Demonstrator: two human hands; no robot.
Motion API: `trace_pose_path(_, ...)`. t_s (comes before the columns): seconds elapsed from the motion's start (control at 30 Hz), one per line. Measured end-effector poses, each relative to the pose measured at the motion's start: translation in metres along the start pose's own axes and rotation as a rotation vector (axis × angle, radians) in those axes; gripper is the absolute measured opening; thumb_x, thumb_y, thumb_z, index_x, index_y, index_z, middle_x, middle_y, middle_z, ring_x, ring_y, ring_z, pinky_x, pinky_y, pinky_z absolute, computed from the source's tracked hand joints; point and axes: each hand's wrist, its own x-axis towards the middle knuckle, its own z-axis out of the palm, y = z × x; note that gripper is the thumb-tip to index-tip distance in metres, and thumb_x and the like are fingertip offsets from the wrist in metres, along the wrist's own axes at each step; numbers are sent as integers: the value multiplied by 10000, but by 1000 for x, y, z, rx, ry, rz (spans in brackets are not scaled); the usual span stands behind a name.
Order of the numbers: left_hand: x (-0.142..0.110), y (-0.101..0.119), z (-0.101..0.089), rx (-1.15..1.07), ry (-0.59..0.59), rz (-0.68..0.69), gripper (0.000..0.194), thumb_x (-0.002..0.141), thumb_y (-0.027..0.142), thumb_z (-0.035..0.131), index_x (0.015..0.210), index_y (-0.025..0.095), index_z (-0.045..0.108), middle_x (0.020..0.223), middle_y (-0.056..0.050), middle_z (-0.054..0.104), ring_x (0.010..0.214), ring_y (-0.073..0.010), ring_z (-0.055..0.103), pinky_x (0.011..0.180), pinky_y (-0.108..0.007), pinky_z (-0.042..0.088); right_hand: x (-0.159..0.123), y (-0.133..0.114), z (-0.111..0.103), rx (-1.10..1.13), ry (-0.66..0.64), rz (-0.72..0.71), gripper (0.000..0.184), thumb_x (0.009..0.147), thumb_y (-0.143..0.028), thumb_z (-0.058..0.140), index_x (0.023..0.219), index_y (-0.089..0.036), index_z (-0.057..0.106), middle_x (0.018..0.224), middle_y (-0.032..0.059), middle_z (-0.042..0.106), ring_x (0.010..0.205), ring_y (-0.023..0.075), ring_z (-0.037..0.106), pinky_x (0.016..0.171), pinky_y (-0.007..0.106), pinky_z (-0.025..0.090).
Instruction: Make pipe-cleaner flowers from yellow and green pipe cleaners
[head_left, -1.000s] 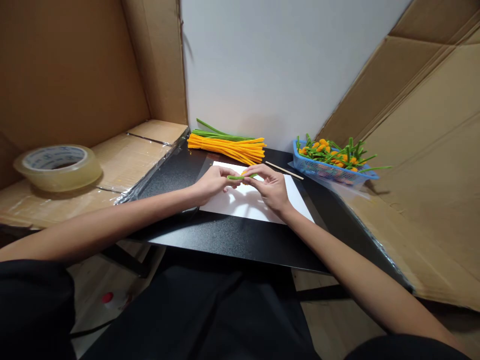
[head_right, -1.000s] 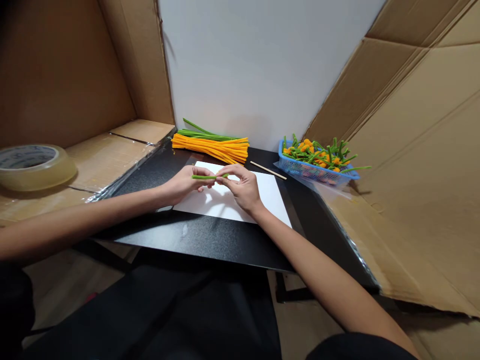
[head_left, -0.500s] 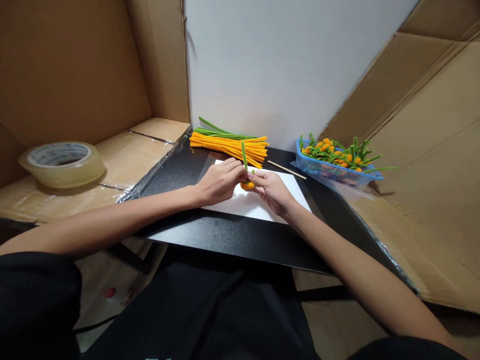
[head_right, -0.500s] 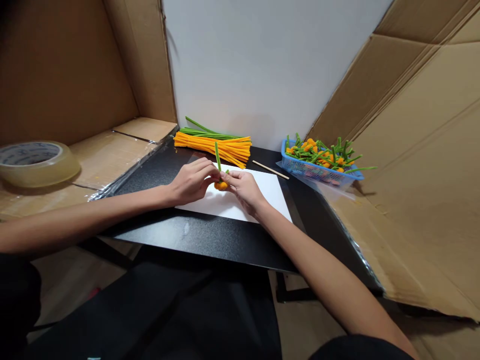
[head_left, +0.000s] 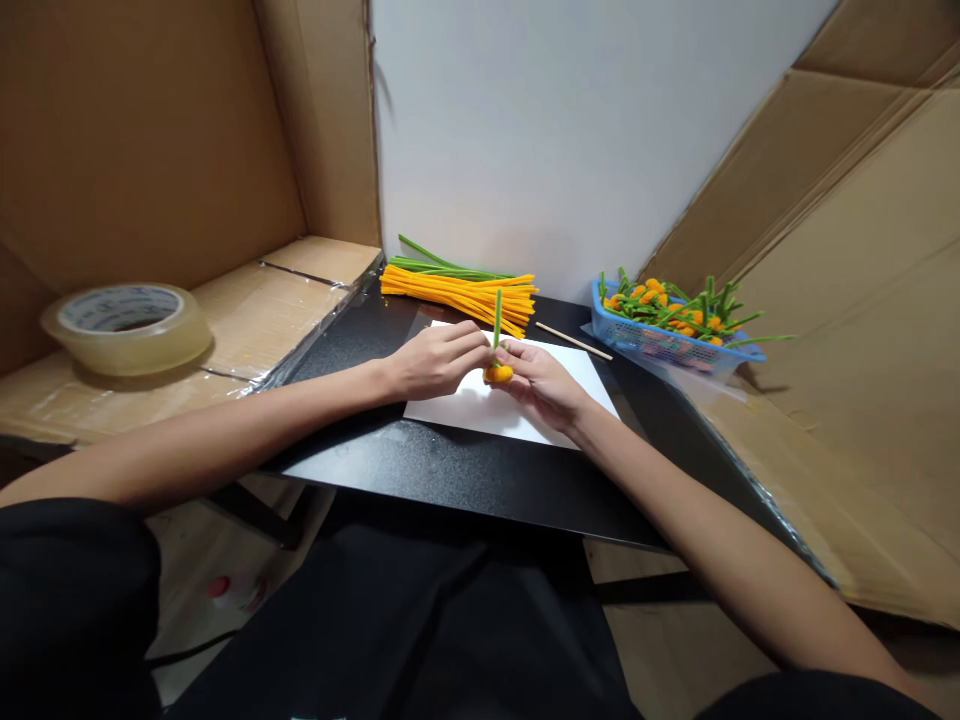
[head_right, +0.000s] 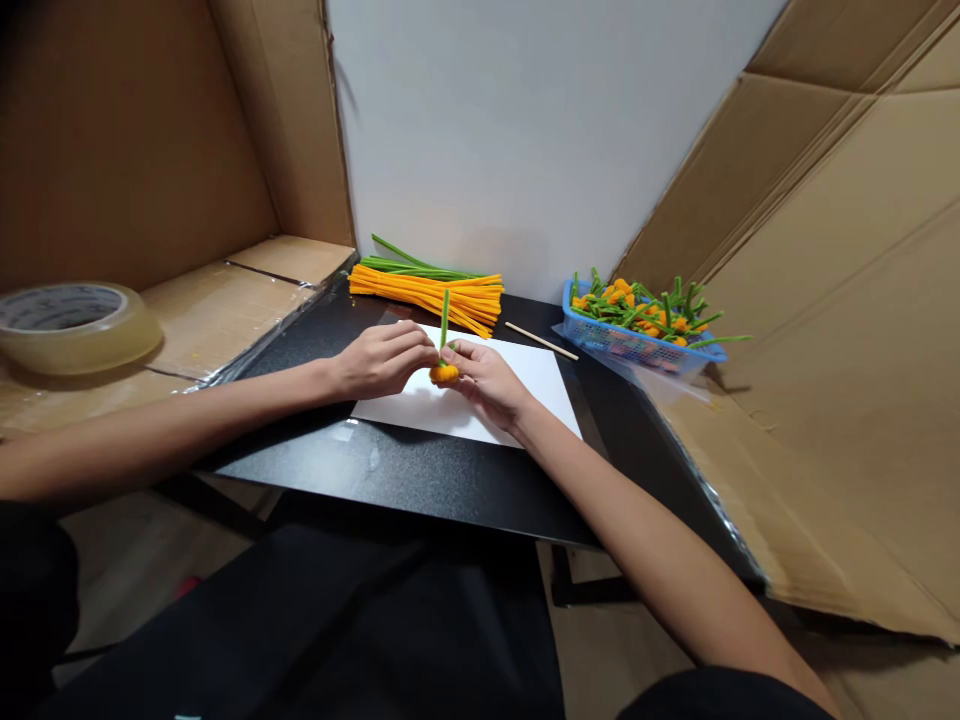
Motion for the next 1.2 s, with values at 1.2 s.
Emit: trace_pose_path(1.2, 13, 28, 7, -1634, 274, -1189, 212, 725, 226, 876, 759, 87, 718, 830, -102, 763, 783, -173, 732, 902, -359, 561, -1, 5, -8, -636, 321, -723, 189, 781, -438, 836, 818, -261, 778, 912, 39, 684, 878, 196, 650, 795, 373, 566)
